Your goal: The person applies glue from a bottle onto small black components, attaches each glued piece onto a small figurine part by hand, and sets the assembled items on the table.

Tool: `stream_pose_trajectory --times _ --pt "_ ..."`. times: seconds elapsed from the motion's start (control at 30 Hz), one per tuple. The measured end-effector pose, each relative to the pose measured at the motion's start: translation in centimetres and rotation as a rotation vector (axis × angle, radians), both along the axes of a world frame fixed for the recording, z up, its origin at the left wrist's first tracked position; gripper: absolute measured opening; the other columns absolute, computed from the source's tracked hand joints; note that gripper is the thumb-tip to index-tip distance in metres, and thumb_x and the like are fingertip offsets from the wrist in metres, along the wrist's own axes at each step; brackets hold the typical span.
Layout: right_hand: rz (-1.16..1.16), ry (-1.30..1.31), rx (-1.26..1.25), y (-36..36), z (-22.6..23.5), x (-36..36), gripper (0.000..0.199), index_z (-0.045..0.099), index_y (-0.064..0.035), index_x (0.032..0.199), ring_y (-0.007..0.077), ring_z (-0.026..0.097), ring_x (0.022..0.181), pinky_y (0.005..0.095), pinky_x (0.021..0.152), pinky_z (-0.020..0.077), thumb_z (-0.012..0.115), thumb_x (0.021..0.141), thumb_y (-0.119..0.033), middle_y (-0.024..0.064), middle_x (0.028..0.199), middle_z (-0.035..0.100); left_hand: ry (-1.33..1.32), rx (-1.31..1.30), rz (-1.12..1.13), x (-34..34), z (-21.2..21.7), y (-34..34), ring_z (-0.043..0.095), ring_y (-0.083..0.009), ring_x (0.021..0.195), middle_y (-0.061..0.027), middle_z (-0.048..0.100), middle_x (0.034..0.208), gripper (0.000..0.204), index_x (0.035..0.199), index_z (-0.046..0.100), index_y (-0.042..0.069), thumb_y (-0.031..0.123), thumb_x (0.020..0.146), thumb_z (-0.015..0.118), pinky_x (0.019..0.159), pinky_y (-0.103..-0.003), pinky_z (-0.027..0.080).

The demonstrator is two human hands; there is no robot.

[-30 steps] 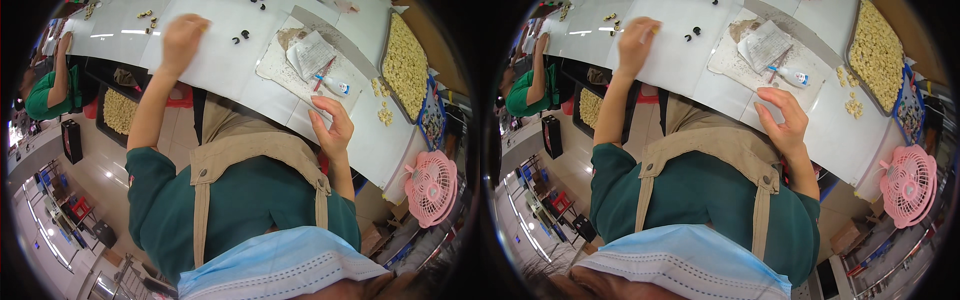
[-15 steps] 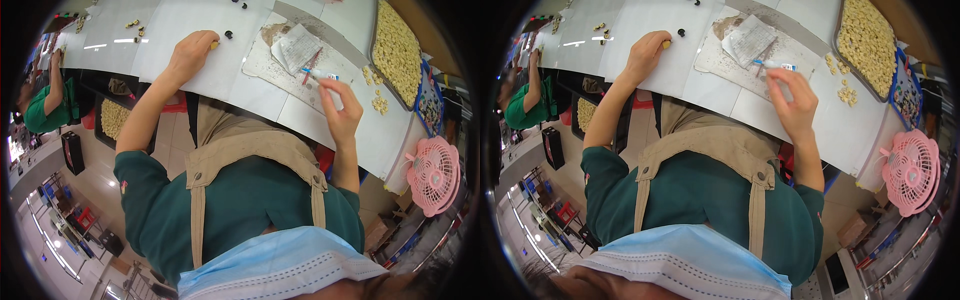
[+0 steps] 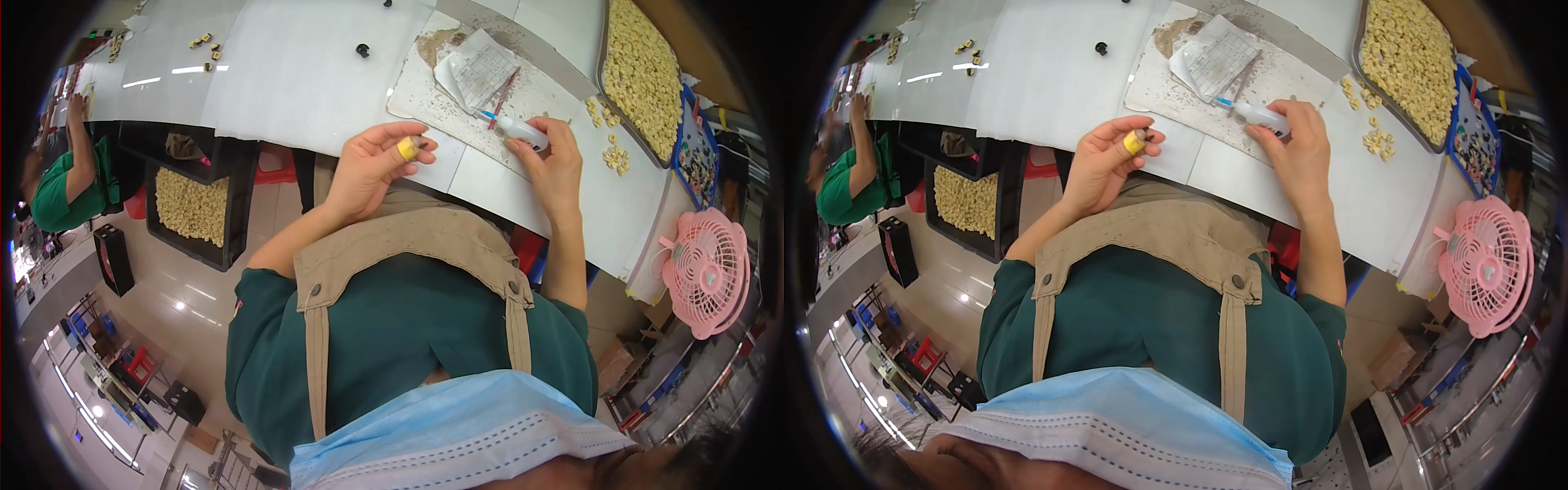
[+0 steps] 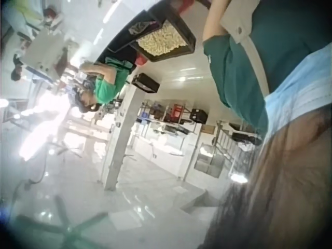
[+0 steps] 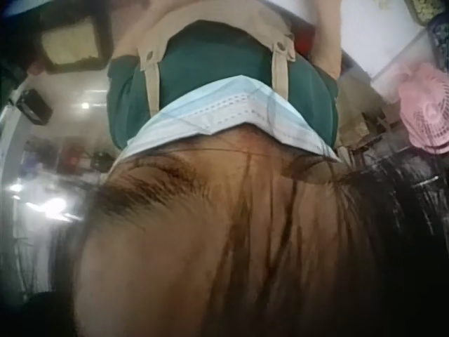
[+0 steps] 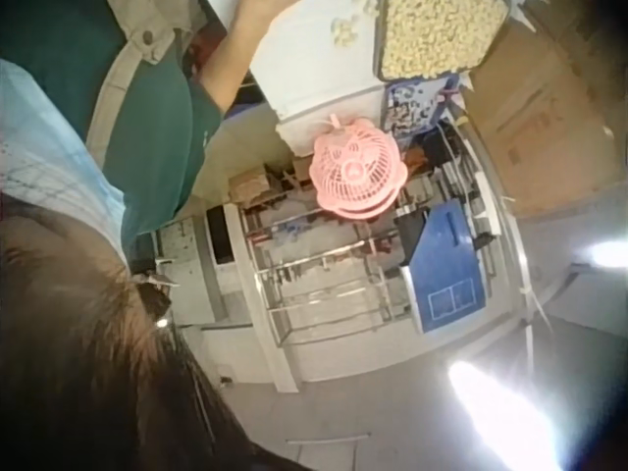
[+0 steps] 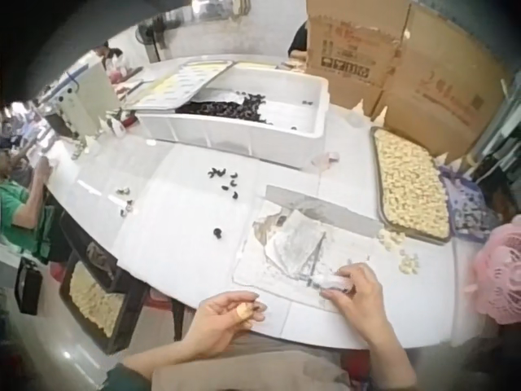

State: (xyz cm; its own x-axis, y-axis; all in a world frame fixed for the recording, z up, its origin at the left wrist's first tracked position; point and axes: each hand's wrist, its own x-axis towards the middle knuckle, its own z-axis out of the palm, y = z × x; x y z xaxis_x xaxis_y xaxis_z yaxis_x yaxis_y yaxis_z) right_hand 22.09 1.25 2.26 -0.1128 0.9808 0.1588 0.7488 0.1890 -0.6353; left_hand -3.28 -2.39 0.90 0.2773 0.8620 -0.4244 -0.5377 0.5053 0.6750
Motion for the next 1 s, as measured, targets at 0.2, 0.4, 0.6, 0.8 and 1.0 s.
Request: stream_pose_trajectory --times 0.2,0.4,0.6,0.8,1.0 --pt "-0.001 0.431 -0.096 -3.5 -0.1 -1.1 0.027 0.054 -0.0012 0.092 0.0085 0.053 0.063 0.0214 0.058 0.0435 0.07 0.074 -0.013 0.0049 0.076 0.06 -0.047 -0.058 0.012 1.6 -0.4 -1.7 0.06 -0.0153 0.093 -0.0109 0.062 0.1 0.031 0.109 0.055 -0.001 0.004 0.08 0.063 0.071 -0.021 0.047" --pt "0.102 0.683 0.019 -6.0 0.7 -1.9 0.024 0.057 0.0013 0.091 0.0064 0.053 0.063 0.0196 0.056 0.0425 0.07 0.073 -0.007 0.0045 0.073 0.06 0.071 -0.002 -0.032 2.2 -0.2 -2.2 0.061 -0.0151 0.09 -0.0103 0.063 0.097 0.031 0.11 0.055 0.0 0.005 0.081 0.062 0.07 -0.022 0.046" --pt "0.095 0.621 0.144 -6.8 0.6 -2.5 0.021 0.057 0.0013 0.086 0.0081 0.053 0.056 0.02 0.05 0.0417 0.07 0.071 -0.005 0.005 0.067 0.059 0.093 0.102 -0.057 2.1 -0.3 -2.7 0.062 -0.016 0.09 -0.0113 0.064 0.095 0.032 0.112 0.052 -0.001 0.006 0.082 0.061 0.07 -0.022 0.046" --pt "0.066 0.474 0.282 -7.5 -0.1 -2.7 0.022 0.057 -0.0002 0.08 0.0133 0.053 0.048 0.0222 0.045 0.0411 0.072 0.065 -0.007 0.0071 0.062 0.057 0.116 0.105 -0.078 2.1 -0.2 -3.0 0.062 -0.0177 0.09 -0.0119 0.063 0.097 0.03 0.11 0.052 -0.001 0.004 0.082 0.06 0.068 -0.023 0.049" --pt "0.08 0.437 0.332 -7.7 -0.4 -3.1 0.023 0.057 -0.0007 0.079 0.0141 0.052 0.046 0.0229 0.043 0.0405 0.072 0.063 -0.008 0.0067 0.061 0.057 0.115 0.113 -0.091 2.0 -0.2 -3.2 0.062 -0.0174 0.091 -0.012 0.062 0.1 0.03 0.111 0.052 -0.001 0.002 0.082 0.059 0.069 -0.022 0.049"
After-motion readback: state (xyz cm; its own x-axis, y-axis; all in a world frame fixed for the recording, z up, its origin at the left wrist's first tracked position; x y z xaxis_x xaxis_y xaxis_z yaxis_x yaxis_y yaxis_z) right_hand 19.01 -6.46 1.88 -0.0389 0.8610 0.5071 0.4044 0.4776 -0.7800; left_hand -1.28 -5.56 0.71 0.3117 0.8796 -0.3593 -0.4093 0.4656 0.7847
